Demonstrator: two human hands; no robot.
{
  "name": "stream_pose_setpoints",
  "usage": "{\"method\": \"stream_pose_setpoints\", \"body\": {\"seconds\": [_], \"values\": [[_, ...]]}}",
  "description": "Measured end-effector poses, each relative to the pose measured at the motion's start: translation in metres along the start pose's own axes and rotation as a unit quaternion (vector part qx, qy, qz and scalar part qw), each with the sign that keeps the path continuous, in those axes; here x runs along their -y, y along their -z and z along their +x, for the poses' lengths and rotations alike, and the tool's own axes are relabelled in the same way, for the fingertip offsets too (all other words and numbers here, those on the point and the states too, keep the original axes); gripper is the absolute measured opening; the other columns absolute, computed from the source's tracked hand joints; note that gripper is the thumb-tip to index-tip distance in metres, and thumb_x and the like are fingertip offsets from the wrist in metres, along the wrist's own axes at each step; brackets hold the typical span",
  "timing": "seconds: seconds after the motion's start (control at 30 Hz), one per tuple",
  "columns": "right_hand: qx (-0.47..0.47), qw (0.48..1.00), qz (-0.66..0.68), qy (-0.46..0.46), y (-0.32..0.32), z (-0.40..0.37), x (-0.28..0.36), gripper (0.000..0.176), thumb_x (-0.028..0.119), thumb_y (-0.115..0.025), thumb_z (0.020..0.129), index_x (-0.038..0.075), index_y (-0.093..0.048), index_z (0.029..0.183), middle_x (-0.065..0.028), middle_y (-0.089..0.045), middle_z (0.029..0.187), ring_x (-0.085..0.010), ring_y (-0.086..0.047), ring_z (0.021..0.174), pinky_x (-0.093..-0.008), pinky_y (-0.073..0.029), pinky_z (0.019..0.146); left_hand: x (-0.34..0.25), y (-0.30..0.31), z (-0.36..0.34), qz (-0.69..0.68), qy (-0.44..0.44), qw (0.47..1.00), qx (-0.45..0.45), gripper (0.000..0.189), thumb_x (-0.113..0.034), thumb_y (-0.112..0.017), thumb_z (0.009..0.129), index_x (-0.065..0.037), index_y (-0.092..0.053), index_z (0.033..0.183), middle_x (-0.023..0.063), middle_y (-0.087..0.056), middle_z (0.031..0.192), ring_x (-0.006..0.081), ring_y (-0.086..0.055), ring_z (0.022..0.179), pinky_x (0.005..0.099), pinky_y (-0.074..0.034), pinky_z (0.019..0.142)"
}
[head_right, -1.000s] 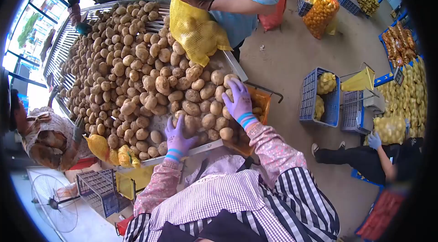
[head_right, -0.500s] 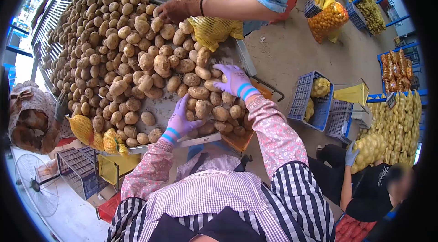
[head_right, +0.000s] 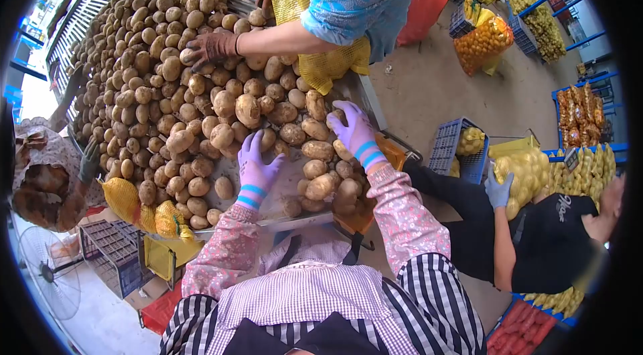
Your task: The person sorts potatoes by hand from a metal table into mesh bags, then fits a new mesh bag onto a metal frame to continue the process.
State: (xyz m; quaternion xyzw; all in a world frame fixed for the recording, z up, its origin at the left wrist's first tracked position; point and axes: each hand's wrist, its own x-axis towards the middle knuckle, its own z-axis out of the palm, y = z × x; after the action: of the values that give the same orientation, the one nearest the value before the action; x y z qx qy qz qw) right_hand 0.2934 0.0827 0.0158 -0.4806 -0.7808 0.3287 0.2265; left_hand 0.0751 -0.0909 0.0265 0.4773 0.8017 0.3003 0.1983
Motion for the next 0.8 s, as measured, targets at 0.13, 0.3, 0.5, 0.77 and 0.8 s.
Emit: {"method": "stream_pose_setpoints", "body": {"seconds": [0.13,0.3,0.5,0.77,0.8], "values": [[0.035,0.997,-0.045,-0.044,-0.034,0.047,0.030,0.055,0.043,-0.074,0.092,0.009,-0.063,0.133,-0.0207,-0.062,0.137,-0.0405,-0.058,0.127,-0.0462,-0.046,0.110,-0.010,0.002,0.035,0.019,0.010,0.995,0.101,0.102,-0.031,-0.089,0.075,-0.020,-0.035,0.160,0.0212,-0.044,0.154,0.0444,-0.046,0.135,0.0508,-0.043,0.114],[0.133,0.991,0.016,-0.026,-0.030,0.040,0.023,0.054,0.045,-0.074,0.091,0.013,-0.063,0.133,-0.0174,-0.064,0.135,-0.0387,-0.060,0.125,-0.0465,-0.046,0.109,-0.031,-0.014,0.038,0.065,0.029,0.988,0.135,0.101,-0.030,-0.090,0.072,-0.025,-0.039,0.159,0.0270,-0.046,0.150,0.0485,-0.047,0.134,0.0530,-0.045,0.111],[0.164,0.982,-0.080,0.048,-0.007,-0.037,0.013,0.045,0.036,-0.076,0.090,0.016,-0.066,0.128,-0.0132,-0.069,0.125,-0.0369,-0.061,0.121,-0.0475,-0.048,0.105,-0.031,-0.052,-0.032,0.028,-0.080,0.982,0.167,0.073,-0.021,-0.079,0.081,-0.021,-0.053,0.149,0.0194,-0.051,0.149,0.0477,-0.050,0.131,0.0519,-0.046,0.111],[0.042,0.996,-0.080,0.000,0.033,-0.101,-0.015,0.031,0.026,-0.072,0.090,0.012,-0.071,0.118,-0.0128,-0.069,0.123,-0.0361,-0.059,0.121,-0.0460,-0.047,0.106,-0.057,-0.020,0.021,0.133,-0.294,0.946,0.034,0.056,-0.016,-0.072,0.084,-0.017,-0.059,0.139,0.0147,-0.054,0.145,0.0356,-0.048,0.137,0.0537,-0.043,0.108],[0.038,0.997,-0.073,0.004,0.035,-0.102,-0.009,0.034,0.025,-0.073,0.090,0.011,-0.070,0.121,-0.0131,-0.068,0.124,-0.0363,-0.059,0.121,-0.0456,-0.046,0.108,-0.053,-0.022,0.040,0.216,-0.279,0.934,0.050,0.057,-0.014,-0.071,0.082,-0.018,-0.060,0.138,0.0141,-0.054,0.145,0.0345,-0.048,0.136,0.0536,-0.044,0.105]]}}
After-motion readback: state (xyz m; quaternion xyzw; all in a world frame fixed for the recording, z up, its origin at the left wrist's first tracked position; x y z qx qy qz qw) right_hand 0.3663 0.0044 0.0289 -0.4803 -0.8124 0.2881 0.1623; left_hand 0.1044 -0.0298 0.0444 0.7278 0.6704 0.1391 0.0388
